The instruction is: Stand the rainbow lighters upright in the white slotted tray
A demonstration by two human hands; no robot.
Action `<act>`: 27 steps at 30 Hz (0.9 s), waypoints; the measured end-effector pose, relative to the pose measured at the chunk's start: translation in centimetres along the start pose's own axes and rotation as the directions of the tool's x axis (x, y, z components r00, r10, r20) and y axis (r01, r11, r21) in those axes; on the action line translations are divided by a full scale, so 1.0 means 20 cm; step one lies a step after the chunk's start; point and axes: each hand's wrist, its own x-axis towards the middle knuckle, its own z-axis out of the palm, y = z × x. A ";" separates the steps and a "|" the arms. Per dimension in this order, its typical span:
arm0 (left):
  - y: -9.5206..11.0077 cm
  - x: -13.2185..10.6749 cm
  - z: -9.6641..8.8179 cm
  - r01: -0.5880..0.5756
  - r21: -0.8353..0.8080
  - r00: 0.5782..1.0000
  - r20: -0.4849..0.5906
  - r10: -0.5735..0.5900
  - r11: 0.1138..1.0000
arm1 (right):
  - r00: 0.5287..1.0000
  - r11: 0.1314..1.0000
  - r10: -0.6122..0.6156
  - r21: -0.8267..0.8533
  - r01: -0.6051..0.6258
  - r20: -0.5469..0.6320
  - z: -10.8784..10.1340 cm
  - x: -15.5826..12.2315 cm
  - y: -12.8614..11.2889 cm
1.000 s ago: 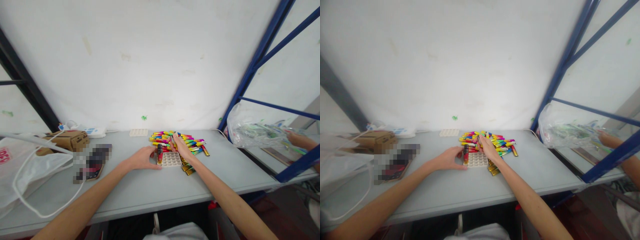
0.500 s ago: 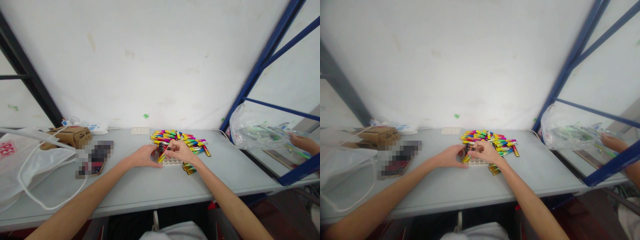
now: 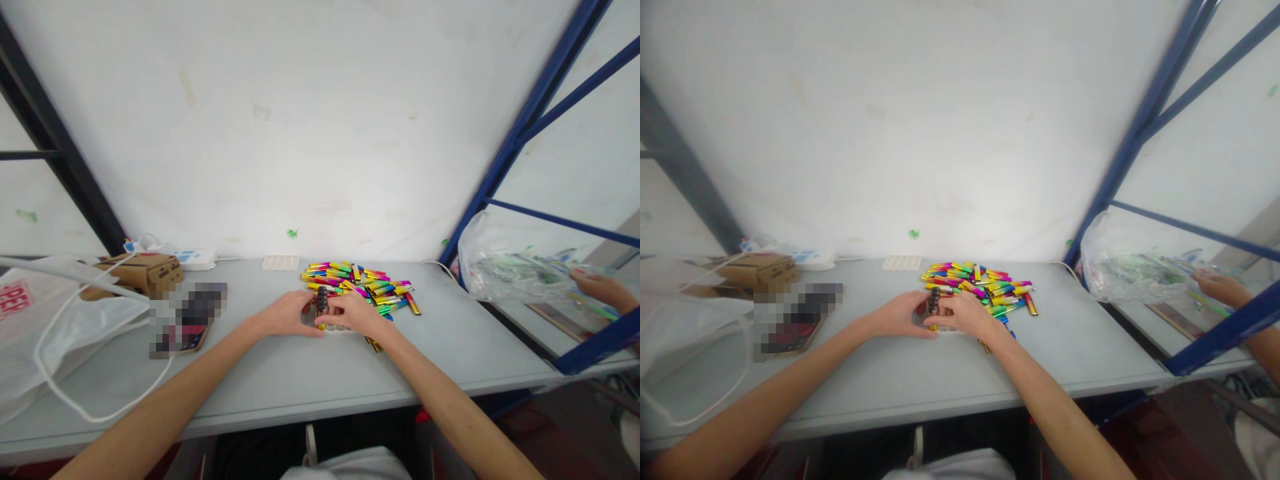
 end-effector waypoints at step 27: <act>0.00 -0.02 0.03 0.031 0.112 0.999 -0.035 -0.027 0.993 | 0.970 0.905 0.192 -0.409 -0.116 0.150 -0.04 0.49 0.37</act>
